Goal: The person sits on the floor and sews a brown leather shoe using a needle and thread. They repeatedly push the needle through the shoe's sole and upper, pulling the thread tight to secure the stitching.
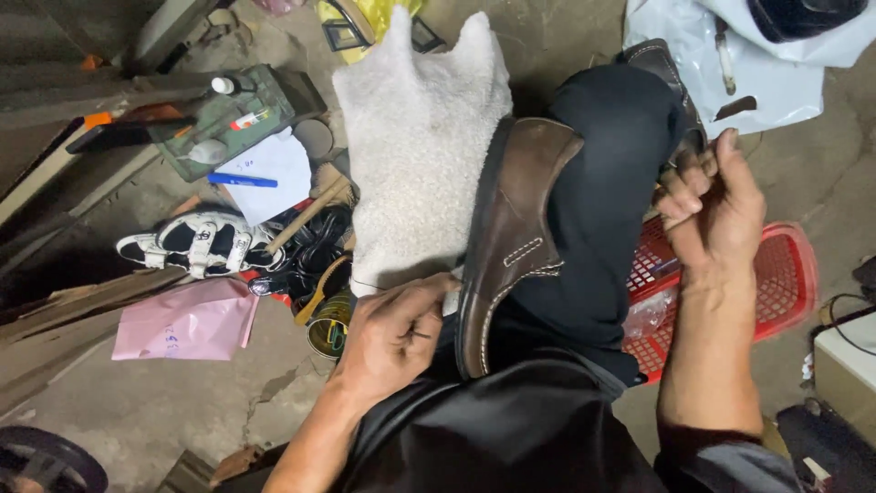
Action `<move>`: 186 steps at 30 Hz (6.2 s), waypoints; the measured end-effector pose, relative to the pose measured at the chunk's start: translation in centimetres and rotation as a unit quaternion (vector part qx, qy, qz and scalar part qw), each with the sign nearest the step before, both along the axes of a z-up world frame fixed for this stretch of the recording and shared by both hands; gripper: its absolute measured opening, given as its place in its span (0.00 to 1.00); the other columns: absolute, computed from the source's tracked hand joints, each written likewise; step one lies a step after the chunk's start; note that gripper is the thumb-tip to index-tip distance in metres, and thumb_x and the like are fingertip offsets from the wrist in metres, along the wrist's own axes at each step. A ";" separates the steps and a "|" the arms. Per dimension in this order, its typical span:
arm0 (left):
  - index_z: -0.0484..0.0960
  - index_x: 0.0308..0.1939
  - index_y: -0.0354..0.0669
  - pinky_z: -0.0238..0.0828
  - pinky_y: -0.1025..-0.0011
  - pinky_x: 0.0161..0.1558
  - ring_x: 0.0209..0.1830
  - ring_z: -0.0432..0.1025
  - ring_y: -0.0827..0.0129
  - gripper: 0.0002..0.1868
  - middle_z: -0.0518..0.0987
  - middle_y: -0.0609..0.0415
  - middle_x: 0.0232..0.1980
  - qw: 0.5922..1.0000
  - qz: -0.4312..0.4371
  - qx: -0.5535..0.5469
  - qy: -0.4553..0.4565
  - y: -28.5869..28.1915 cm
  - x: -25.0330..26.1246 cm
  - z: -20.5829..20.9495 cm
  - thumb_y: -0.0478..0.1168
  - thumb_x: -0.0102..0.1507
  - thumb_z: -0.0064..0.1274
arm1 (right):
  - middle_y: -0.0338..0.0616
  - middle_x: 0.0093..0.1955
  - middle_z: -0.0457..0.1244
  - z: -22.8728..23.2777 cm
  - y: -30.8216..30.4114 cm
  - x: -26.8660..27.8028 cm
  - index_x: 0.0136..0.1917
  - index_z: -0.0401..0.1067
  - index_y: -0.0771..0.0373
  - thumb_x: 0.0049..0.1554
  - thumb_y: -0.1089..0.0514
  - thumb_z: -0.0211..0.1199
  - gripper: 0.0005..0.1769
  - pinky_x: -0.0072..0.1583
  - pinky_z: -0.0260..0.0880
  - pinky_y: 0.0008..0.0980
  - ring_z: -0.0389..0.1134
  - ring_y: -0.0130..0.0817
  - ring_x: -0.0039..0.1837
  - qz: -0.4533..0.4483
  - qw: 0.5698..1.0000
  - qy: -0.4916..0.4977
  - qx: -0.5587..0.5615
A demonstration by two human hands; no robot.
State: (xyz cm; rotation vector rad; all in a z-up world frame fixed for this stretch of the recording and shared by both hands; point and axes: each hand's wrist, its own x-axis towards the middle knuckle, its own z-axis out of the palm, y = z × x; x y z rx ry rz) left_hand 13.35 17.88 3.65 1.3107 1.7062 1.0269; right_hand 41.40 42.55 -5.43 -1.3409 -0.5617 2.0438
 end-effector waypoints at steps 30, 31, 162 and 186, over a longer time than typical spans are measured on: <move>0.74 0.67 0.40 0.75 0.69 0.62 0.63 0.77 0.67 0.33 0.81 0.49 0.65 0.986 0.052 -0.097 -0.125 -4.6 2.0 0.4 0.45 0.59 0.66 | 0.39 0.46 0.57 9.4 -9.0 -5.7 0.43 0.67 0.64 0.66 0.54 0.56 0.13 0.56 0.58 0.33 0.57 0.32 0.54 0.431 0.825 -0.112 0.348; 0.76 0.66 0.43 0.74 0.71 0.60 0.62 0.77 0.71 0.33 0.82 0.50 0.63 0.984 0.058 -0.110 -0.129 -4.6 1.8 0.3 0.45 0.58 0.67 | 0.43 0.51 0.61 9.0 -8.9 -5.6 0.47 0.71 0.65 0.65 0.52 0.57 0.14 0.62 0.62 0.36 0.61 0.35 0.61 0.436 0.818 -0.100 0.361; 0.77 0.67 0.50 0.62 0.73 0.27 0.24 0.59 0.73 0.20 0.71 0.62 0.35 0.977 -0.098 -0.088 0.165 -2.9 0.8 8.5 0.36 0.71 0.47 | 0.38 0.52 0.73 3.5 -10.1 -8.0 0.53 0.79 0.62 0.49 0.45 0.73 0.24 0.62 0.72 0.28 0.72 0.27 0.58 0.301 0.925 -0.071 0.222; 0.70 0.74 0.67 0.70 0.57 0.33 0.45 0.76 0.57 0.30 0.74 0.53 0.30 0.926 -0.264 -0.211 0.170 -1.1 -3.3 5.2 0.40 0.67 0.45 | 0.37 0.56 0.74 8.5 -8.9 -9.0 0.56 0.78 0.57 0.44 0.45 0.75 0.28 0.64 0.73 0.29 0.74 0.29 0.59 0.511 0.846 -0.127 0.080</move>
